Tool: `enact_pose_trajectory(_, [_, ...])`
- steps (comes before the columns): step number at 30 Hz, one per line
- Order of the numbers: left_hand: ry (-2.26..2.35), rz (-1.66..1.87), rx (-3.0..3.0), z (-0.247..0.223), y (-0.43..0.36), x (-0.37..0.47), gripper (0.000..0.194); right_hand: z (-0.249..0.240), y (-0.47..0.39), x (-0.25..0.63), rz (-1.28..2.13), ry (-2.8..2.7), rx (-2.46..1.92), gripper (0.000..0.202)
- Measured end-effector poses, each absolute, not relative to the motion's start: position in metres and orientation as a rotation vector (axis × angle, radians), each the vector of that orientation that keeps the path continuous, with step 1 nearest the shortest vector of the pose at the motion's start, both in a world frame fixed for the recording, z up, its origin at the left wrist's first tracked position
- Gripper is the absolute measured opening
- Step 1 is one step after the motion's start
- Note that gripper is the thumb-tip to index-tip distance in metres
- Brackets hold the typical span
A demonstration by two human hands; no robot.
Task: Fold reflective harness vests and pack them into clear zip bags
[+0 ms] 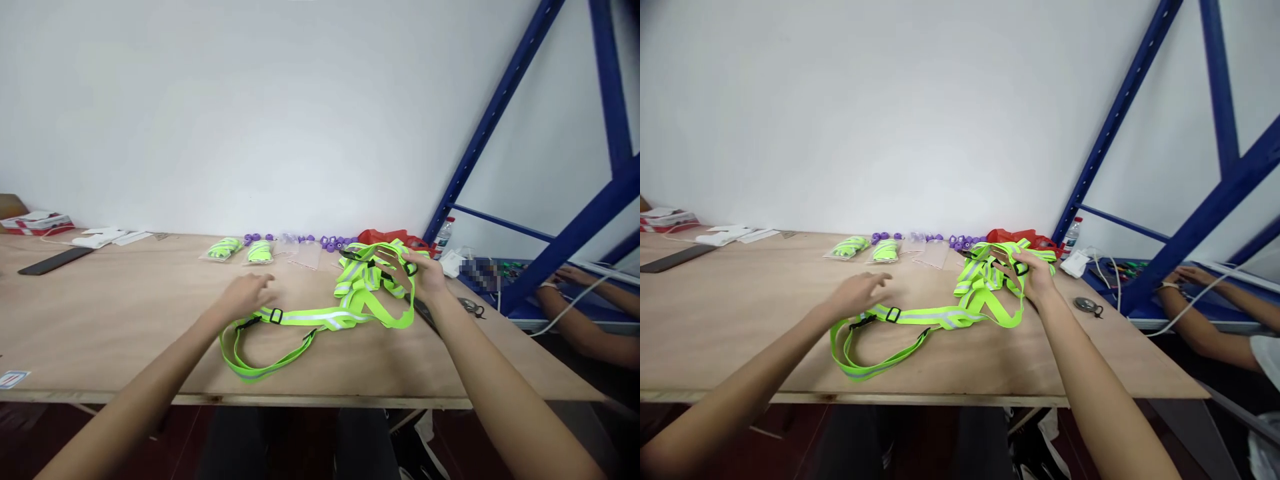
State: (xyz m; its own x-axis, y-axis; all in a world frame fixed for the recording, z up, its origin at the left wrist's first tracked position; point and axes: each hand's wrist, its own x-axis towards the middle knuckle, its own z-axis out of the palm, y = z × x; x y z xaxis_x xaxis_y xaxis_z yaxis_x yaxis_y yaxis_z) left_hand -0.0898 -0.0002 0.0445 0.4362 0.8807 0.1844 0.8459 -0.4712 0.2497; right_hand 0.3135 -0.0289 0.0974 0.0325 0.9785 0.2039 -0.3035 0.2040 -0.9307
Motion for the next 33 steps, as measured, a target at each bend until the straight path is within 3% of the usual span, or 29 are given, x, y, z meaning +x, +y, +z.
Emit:
enact_pose_trajectory(3, [1.022, 0.338, 2.530, 0.024, -0.004, -0.042, 0.059, 0.093, -0.029, 0.309, 1.196, -1.067, -0.790, 0.027])
enact_pose_trajectory(5, [0.932, 0.285, 2.503, 0.017, 0.001, -0.023, 0.040, 0.088, -0.030, 0.310, 1.198, -1.061, -0.793, 0.035])
enact_pose_trajectory(8, [1.124, 0.452, 2.498, 0.032, 0.021, -0.025, 0.014, 0.080, -0.033, 0.318, 1.185, -1.021, -0.792, 0.039])
enact_pose_trajectory(14, [1.507, 0.969, 2.461, 0.106, 0.017, -0.072, 0.009, 0.061, -0.045, 0.344, 1.149, -1.056, -0.846, 0.029])
enact_pose_trajectory(19, [0.937, 0.164, 2.622, 0.103, -0.057, -0.051, 0.005, 0.023, -0.059, 0.364, 1.204, -1.158, -1.272, 0.032])
enact_pose_trajectory(22, [0.728, -0.010, 2.376, 0.085, -0.069, -0.035, 0.018, 0.003, -0.065, 0.374, 1.035, -1.322, -1.599, 0.043])
enact_pose_trajectory(24, [0.707, 0.094, 2.203, 0.079, -0.054, -0.035, 0.029, -0.002, -0.067, 0.378, 0.859, -1.481, -1.707, 0.045])
enact_pose_trajectory(27, [1.000, 0.423, 2.204, 0.072, -0.010, -0.042, 0.041, 0.004, -0.062, 0.373, 0.396, -1.559, -1.802, 0.037])
enact_pose_trajectory(29, [1.320, 0.427, 2.201, 0.061, 0.019, -0.044, 0.044, 0.015, -0.053, 0.360, 0.082, -1.529, -1.845, 0.032])
enact_pose_trajectory(33, [1.303, 0.270, 1.954, 0.027, 0.047, -0.031, 0.054, 0.039, -0.020, 0.320, -0.017, -1.665, -2.035, 0.030])
